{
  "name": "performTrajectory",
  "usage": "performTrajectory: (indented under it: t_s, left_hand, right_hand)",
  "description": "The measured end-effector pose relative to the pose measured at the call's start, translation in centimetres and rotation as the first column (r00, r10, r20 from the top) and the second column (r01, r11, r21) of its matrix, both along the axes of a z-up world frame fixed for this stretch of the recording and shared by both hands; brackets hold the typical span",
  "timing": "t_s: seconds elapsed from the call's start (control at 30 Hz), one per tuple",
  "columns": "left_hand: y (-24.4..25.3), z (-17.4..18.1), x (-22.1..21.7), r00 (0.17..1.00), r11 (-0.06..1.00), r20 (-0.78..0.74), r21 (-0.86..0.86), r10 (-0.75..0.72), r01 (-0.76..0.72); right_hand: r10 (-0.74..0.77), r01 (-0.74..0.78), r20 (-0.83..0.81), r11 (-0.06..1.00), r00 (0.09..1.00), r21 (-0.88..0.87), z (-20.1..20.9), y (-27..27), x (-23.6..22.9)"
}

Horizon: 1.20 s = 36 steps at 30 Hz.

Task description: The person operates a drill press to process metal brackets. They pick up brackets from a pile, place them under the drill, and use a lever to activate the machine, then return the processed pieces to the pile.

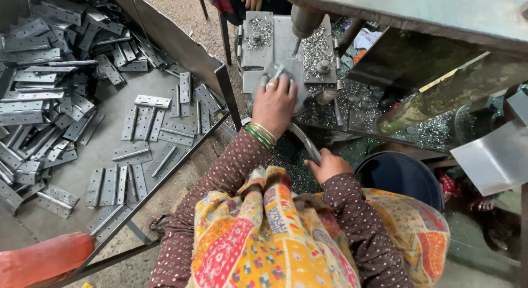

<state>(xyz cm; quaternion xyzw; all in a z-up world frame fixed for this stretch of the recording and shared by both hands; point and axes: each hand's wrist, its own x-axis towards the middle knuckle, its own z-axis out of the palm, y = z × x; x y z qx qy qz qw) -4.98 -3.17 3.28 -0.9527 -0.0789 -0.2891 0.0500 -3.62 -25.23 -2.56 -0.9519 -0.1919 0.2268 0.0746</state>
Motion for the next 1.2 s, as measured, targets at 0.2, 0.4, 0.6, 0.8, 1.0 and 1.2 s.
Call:
performTrajectory:
  t_s: [0.2,0.4,0.6,0.8,1.0,1.2]
  left_hand:
    - [0.7,-3.3,-0.8,0.969,0.965,-0.13,-0.131,0.211,-0.228]
    - [-1.1,-2.5,0.4,0.978,0.992,-0.197,-0.089,0.066,-0.085]
    - [0.7,-2.5,3.6,0.941,0.958,-0.324,-0.228,0.095,-0.175]
    - [0.8,-2.1,2.4,0.936,0.952,-0.342,-0.254,0.078,-0.172]
    - [2.1,-1.8,4.2,0.96,0.98,-0.273,-0.16,0.069,-0.116]
    - [2.3,-2.6,4.5,0.948,0.966,-0.313,-0.226,0.053,-0.128]
  right_hand:
    - [-0.004,0.004,0.019,1.0,1.0,0.019,-0.6,0.0,0.2]
    - [0.006,-0.007,0.037,0.999,0.999,0.039,-2.0,-0.4,0.6]
    - [-0.101,0.102,-0.017,0.991,0.995,0.088,-10.8,-2.2,-0.3]
    - [0.0,-0.01,0.039,0.971,0.999,0.238,-14.4,-2.3,-0.5]
    - [-0.032,0.032,0.011,0.998,0.999,-0.044,-10.6,-2.5,1.2]
    - [-0.025,0.003,0.111,0.981,0.993,0.192,-14.2,-2.1,-1.0]
